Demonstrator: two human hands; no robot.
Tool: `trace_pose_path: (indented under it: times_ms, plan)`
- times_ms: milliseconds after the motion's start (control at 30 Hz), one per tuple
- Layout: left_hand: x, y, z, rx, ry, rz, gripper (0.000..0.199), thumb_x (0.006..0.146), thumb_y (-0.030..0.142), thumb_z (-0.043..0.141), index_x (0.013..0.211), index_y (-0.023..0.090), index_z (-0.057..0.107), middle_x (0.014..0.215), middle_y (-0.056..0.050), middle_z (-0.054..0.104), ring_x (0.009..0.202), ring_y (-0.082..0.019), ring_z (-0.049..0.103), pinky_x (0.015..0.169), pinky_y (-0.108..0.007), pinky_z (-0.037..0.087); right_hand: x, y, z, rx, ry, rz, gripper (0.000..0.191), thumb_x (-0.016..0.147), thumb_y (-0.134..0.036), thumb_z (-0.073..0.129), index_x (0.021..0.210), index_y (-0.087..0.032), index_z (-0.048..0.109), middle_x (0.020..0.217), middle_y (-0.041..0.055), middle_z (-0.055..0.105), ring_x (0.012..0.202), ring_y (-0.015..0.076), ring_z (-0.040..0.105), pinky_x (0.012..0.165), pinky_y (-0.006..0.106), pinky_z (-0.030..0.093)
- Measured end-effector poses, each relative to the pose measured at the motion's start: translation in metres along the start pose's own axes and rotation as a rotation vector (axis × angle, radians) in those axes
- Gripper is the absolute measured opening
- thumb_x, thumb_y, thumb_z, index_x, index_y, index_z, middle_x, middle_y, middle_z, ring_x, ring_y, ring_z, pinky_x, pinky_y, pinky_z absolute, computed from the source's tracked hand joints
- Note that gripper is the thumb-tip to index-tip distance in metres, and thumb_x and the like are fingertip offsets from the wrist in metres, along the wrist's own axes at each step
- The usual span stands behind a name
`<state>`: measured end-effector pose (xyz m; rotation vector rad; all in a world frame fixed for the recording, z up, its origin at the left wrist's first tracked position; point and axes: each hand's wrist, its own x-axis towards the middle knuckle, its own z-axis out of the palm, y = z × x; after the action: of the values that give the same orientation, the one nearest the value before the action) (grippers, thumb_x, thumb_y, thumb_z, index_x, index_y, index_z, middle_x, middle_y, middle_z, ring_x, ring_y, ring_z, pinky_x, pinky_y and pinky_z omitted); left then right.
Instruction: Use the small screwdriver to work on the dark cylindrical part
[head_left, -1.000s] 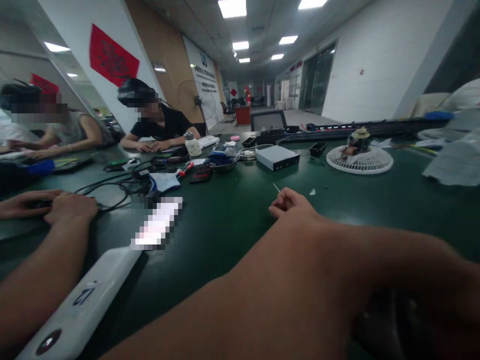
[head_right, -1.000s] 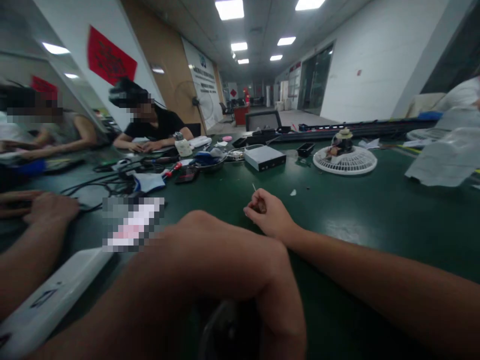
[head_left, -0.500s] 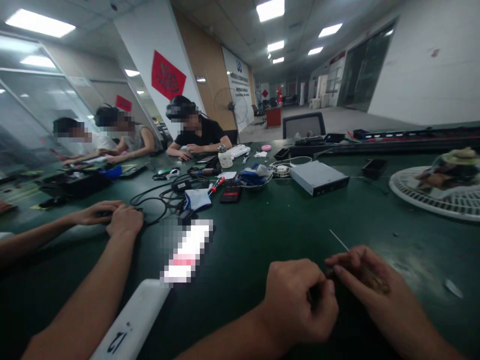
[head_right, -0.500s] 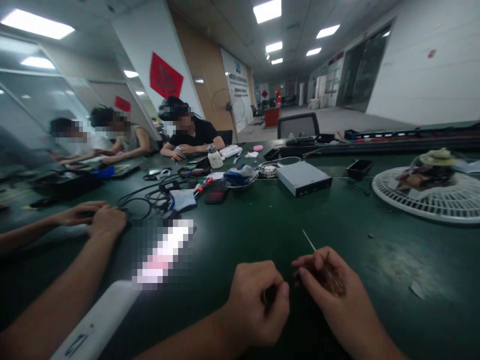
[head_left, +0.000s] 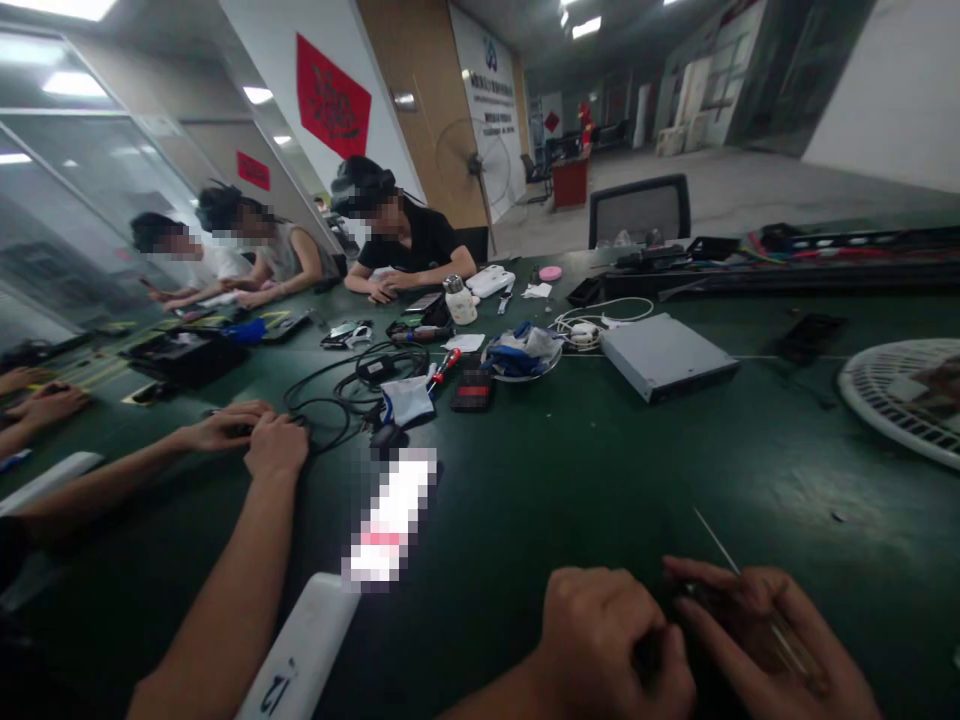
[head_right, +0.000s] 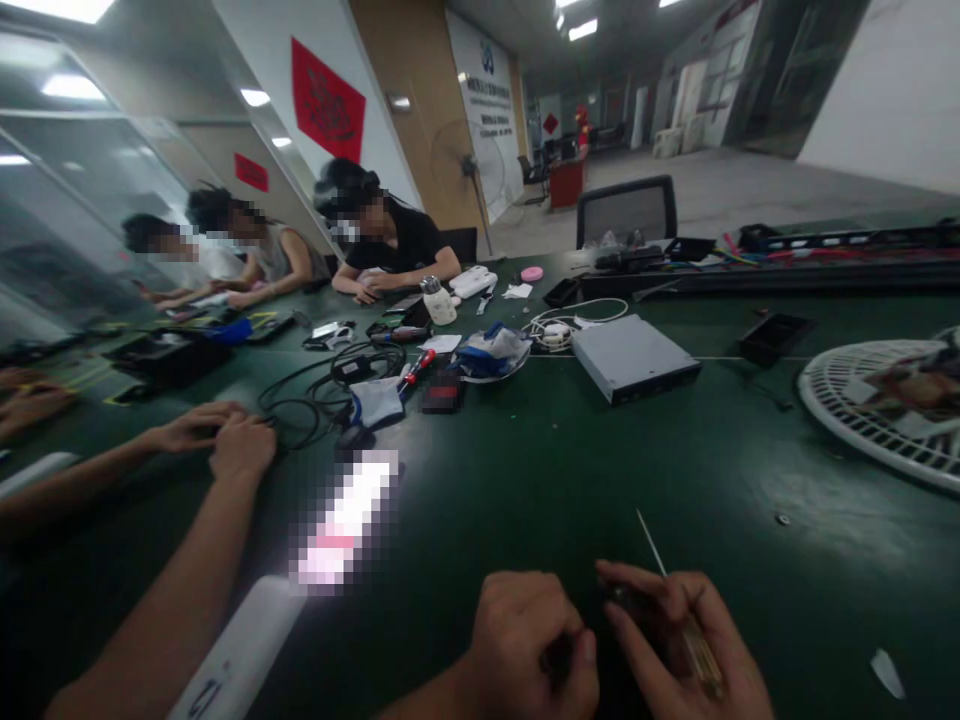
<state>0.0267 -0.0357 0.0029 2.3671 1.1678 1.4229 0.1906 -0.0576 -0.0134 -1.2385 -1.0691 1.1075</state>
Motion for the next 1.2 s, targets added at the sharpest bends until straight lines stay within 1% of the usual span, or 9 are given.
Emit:
trace_pose_path:
  times_ms: [167, 300, 400, 533, 633, 733, 867, 1000, 1200]
  plan:
    - [0.009, -0.001, -0.004, 0.112, -0.25, -0.051, 0.014, 0.081, 0.026, 0.051, 0.069, 0.02, 0.049, 0.059, 0.001, 0.057, 0.05, -0.012, 0.052, 0.05, -0.026, 0.034, 0.009, -0.002, 0.0, 0.114, -0.094, -0.044, 0.029, 0.089, -0.035, 0.067, 0.087, -0.026, 0.039, 0.116, 0.012, 0.074, 0.099, 0.0248, 0.075, 0.084, 0.036, 0.062]
    - [0.025, -0.007, 0.001, 0.3, -0.428, -0.153, 0.015, 0.088, 0.033, 0.05, 0.08, 0.022, 0.055, 0.073, 0.0, 0.065, 0.061, -0.016, 0.058, 0.057, -0.028, 0.038, 0.027, -0.004, -0.006, 0.014, -0.117, -0.233, 0.022, 0.094, -0.028, 0.06, 0.089, -0.026, 0.039, 0.12, 0.0136, 0.072, 0.121, 0.0249, 0.065, 0.102, 0.044, 0.051]
    - [0.033, -0.011, 0.005, 0.417, -0.445, -0.269, 0.019, 0.087, 0.031, 0.052, 0.103, 0.022, 0.055, 0.09, -0.004, 0.068, 0.072, -0.02, 0.063, 0.063, -0.031, 0.043, 0.044, -0.005, -0.01, -0.013, -0.096, -0.321, 0.024, 0.091, -0.023, 0.06, 0.089, -0.026, 0.037, 0.121, 0.0131, 0.072, 0.112, 0.0234, 0.069, 0.098, 0.043, 0.053]
    - [0.028, -0.019, 0.005, 0.341, -0.447, -0.219, 0.041, 0.083, 0.021, 0.054, 0.123, 0.019, 0.047, 0.104, -0.009, 0.065, 0.092, -0.023, 0.064, 0.079, -0.036, 0.05, 0.054, -0.005, -0.007, 0.132, -0.126, -0.245, 0.036, 0.083, -0.021, 0.069, 0.09, -0.027, 0.034, 0.119, 0.0084, 0.07, 0.093, 0.0209, 0.074, 0.086, 0.04, 0.058]
    - [0.023, -0.028, 0.003, 0.26, -0.43, -0.202, 0.04, 0.08, 0.011, 0.052, 0.12, 0.017, 0.048, 0.108, -0.009, 0.062, 0.098, -0.023, 0.063, 0.086, -0.038, 0.051, 0.052, -0.004, -0.001, 0.127, -0.171, -0.252, 0.037, 0.081, -0.019, 0.072, 0.089, -0.026, 0.037, 0.1, 0.0026, 0.072, 0.095, 0.0211, 0.074, 0.087, 0.039, 0.057]
    - [0.026, -0.034, 0.002, 0.184, -0.406, -0.198, 0.035, 0.082, 0.004, 0.047, 0.114, 0.016, 0.05, 0.108, -0.01, 0.061, 0.099, -0.021, 0.061, 0.088, -0.037, 0.051, 0.049, -0.004, 0.0, 0.034, -0.202, -0.273, 0.035, 0.082, -0.022, 0.074, 0.086, -0.026, 0.04, 0.097, 0.0032, 0.073, 0.1, 0.0221, 0.072, 0.091, 0.041, 0.054]
    - [0.031, -0.036, 0.002, 0.1, -0.375, -0.212, 0.027, 0.089, 0.009, 0.049, 0.113, 0.019, 0.057, 0.109, -0.007, 0.063, 0.1, -0.02, 0.062, 0.09, -0.037, 0.051, 0.049, -0.005, -0.003, -0.033, -0.222, -0.283, 0.027, 0.088, -0.023, 0.067, 0.084, -0.026, 0.04, 0.095, 0.0043, 0.073, 0.104, 0.0232, 0.071, 0.089, 0.04, 0.054]
    - [0.03, -0.037, 0.003, 0.126, -0.377, -0.215, 0.032, 0.092, 0.02, 0.056, 0.124, 0.025, 0.059, 0.119, -0.005, 0.065, 0.109, -0.022, 0.06, 0.096, -0.042, 0.048, 0.049, -0.006, -0.005, -0.111, -0.223, -0.31, 0.021, 0.092, -0.022, 0.06, 0.084, -0.026, 0.041, 0.093, 0.0039, 0.072, 0.097, 0.0223, 0.071, 0.083, 0.038, 0.055]
    - [0.029, -0.034, 0.004, 0.172, -0.469, -0.258, 0.033, 0.093, 0.024, 0.055, 0.126, 0.027, 0.058, 0.112, -0.004, 0.069, 0.097, -0.022, 0.062, 0.087, -0.04, 0.047, 0.048, -0.008, -0.003, -0.105, -0.184, -0.3, 0.029, 0.083, -0.019, 0.068, 0.084, -0.025, 0.04, 0.098, 0.0044, 0.072, 0.098, 0.022, 0.071, 0.085, 0.038, 0.056]
